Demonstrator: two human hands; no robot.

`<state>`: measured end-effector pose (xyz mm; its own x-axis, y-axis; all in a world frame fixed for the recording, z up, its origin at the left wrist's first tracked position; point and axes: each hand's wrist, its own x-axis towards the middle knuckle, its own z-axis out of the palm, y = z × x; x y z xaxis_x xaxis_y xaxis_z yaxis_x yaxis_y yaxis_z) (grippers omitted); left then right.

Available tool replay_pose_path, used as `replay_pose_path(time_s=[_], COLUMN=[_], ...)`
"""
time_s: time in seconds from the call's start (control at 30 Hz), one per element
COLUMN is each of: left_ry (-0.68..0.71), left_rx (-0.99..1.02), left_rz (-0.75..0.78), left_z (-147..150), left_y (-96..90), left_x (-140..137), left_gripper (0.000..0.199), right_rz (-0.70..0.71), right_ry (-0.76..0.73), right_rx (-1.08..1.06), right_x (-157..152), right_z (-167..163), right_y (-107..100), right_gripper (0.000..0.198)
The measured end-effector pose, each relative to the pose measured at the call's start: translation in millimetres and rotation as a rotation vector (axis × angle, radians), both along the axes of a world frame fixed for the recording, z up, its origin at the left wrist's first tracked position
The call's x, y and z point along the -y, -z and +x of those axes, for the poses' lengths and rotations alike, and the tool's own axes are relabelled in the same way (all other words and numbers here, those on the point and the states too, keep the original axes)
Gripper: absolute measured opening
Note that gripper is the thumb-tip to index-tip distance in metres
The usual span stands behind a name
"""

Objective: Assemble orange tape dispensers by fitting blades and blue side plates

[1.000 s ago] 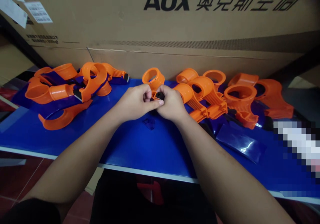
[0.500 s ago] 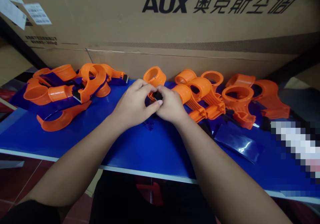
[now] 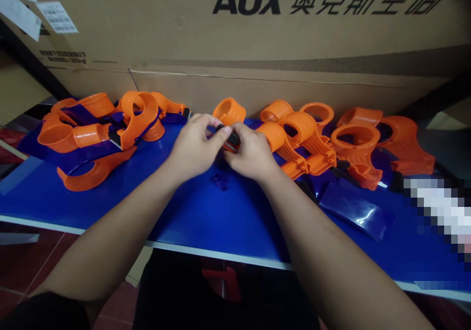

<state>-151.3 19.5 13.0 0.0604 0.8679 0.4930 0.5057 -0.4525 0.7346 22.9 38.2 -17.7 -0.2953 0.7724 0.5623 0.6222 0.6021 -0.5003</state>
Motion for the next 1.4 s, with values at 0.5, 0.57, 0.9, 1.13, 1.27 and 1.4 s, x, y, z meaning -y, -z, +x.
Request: replay_pose_path(time_s=[0.5,0.57,0.9,1.13,1.27,1.4], left_ry=[0.335,0.284,0.168,0.24,0.148,0.036], left_rx=[-0.679,-0.833,-0.551,-0.738,-0.849,-0.891], left_rz=[-0.877,-0.763,-0.011,0.456,0.508,0.572], left_z=[-55,-47,-42,-31,-33,-31], left_y=[-22.6,-24.8,-32.3,-15.6,-13.4,-13.7], left_x=[-5,-2,4,-2,0,2], left_gripper=[0.017,0.02,0.036,0.023,0.027,0.031], right_rz=[0.01,0.024,-0.001,0.034,0.039,0.031], right_ry=[-0.001,-0.015,-0.067,-0.118,-0.098,-0.056], right_rx=[0.041,0.046,0.094,0.069,0.041,0.053], right_x=[-2,-2,-2,0,1,5], right_z=[5,5,4,5,4,3], right_y=[-4,-3,-5,-9,-12,-17], right_gripper=[0.019,0.018,0.015,0.018,0.019,0.015])
